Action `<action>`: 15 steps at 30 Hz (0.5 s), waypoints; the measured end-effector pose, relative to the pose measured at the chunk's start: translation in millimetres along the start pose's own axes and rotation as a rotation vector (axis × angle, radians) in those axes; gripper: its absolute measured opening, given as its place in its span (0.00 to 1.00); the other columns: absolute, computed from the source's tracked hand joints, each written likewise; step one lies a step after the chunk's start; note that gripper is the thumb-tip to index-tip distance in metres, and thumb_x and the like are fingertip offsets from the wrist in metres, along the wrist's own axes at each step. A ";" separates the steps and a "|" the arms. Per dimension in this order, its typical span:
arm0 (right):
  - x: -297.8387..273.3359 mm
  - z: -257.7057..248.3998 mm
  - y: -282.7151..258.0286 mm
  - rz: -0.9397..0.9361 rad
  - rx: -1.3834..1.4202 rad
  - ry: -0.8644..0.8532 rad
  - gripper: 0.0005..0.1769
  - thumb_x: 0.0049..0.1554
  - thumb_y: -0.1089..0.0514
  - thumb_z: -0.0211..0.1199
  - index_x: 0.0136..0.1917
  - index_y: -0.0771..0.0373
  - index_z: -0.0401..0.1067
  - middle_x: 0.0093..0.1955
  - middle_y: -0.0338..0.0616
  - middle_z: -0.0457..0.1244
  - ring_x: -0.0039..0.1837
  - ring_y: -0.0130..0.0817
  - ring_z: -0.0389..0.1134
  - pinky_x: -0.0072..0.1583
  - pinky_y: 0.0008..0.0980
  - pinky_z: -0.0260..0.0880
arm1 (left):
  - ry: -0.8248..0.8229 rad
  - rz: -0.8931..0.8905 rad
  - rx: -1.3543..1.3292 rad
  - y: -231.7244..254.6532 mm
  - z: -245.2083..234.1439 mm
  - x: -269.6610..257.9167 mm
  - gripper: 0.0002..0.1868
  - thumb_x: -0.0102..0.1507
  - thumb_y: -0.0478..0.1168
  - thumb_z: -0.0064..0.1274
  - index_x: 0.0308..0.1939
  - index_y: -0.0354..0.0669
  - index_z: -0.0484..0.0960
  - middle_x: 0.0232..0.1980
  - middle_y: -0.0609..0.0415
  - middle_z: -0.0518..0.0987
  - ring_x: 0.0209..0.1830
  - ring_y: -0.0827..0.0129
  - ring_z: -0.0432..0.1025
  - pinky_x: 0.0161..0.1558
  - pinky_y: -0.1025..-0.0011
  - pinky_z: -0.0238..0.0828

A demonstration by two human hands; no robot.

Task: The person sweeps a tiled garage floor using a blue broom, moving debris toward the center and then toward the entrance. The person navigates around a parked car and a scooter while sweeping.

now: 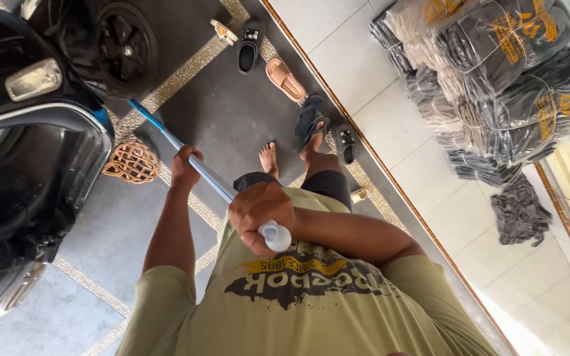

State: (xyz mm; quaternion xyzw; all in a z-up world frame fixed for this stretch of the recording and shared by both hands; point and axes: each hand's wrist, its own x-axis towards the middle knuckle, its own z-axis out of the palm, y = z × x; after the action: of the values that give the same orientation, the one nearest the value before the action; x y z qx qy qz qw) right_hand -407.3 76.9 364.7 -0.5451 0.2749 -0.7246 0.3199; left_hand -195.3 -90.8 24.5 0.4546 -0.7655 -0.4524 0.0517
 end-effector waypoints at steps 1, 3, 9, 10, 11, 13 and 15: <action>0.3 0.2 1.1 -0.009 -0.005 0.011 0.11 0.56 0.67 0.59 0.31 0.65 0.66 0.26 0.43 0.61 0.29 0.36 0.65 0.34 0.34 0.68 | 0.006 0.021 -0.014 -0.6 1.1 -0.1 0.03 0.64 0.30 0.51 0.35 0.37 0.75 0.37 0.44 0.80 0.38 0.53 0.77 0.43 0.61 0.74; 2.8 1.3 2.9 0.008 0.001 -0.015 0.12 0.57 0.67 0.59 0.31 0.65 0.66 0.27 0.44 0.61 0.29 0.37 0.65 0.35 0.34 0.68 | 0.025 0.009 -0.003 -4.0 2.2 2.3 0.02 0.63 0.32 0.53 0.36 0.37 0.76 0.36 0.43 0.80 0.38 0.53 0.77 0.41 0.61 0.73; 12.7 10.1 8.9 0.006 0.058 -0.047 0.12 0.55 0.69 0.60 0.31 0.65 0.65 0.27 0.43 0.61 0.29 0.35 0.65 0.34 0.34 0.66 | 0.056 -0.029 -0.036 -27.5 0.9 5.0 0.04 0.66 0.34 0.54 0.39 0.37 0.76 0.36 0.42 0.79 0.38 0.50 0.76 0.42 0.61 0.73; 12.8 12.8 10.3 -0.005 0.069 -0.049 0.11 0.55 0.69 0.60 0.31 0.65 0.66 0.27 0.43 0.61 0.29 0.35 0.65 0.33 0.34 0.66 | 0.039 -0.070 -0.055 -29.9 0.5 0.4 0.04 0.67 0.33 0.53 0.39 0.37 0.76 0.36 0.42 0.78 0.38 0.49 0.76 0.43 0.61 0.73; 12.2 10.2 10.5 -0.014 0.029 -0.021 0.12 0.55 0.68 0.59 0.30 0.63 0.64 0.27 0.43 0.60 0.29 0.35 0.64 0.33 0.34 0.65 | 0.040 -0.021 -0.029 -27.8 0.3 5.2 0.01 0.64 0.32 0.53 0.37 0.39 0.77 0.37 0.43 0.79 0.40 0.50 0.76 0.44 0.60 0.73; 8.7 3.2 8.9 -0.037 -0.049 0.022 0.14 0.55 0.66 0.58 0.29 0.61 0.61 0.27 0.43 0.59 0.29 0.35 0.62 0.33 0.34 0.63 | 0.054 0.079 0.017 -19.2 3.3 12.7 0.04 0.59 0.30 0.54 0.34 0.43 0.81 0.38 0.45 0.81 0.44 0.50 0.78 0.46 0.59 0.73; 7.1 -4.6 2.1 -0.017 -0.078 0.049 0.17 0.60 0.65 0.58 0.29 0.61 0.64 0.26 0.41 0.59 0.27 0.33 0.63 0.31 0.32 0.63 | 0.059 0.142 -0.019 -0.4 14.9 19.2 0.06 0.56 0.29 0.52 0.34 0.45 0.81 0.40 0.46 0.80 0.45 0.49 0.77 0.46 0.59 0.73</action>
State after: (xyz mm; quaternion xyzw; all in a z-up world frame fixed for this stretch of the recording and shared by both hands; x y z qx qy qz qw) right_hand -412.8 70.4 366.3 -0.5416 0.3059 -0.7291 0.2853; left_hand -213.5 -95.4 9.0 0.4117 -0.7897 -0.4412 0.1107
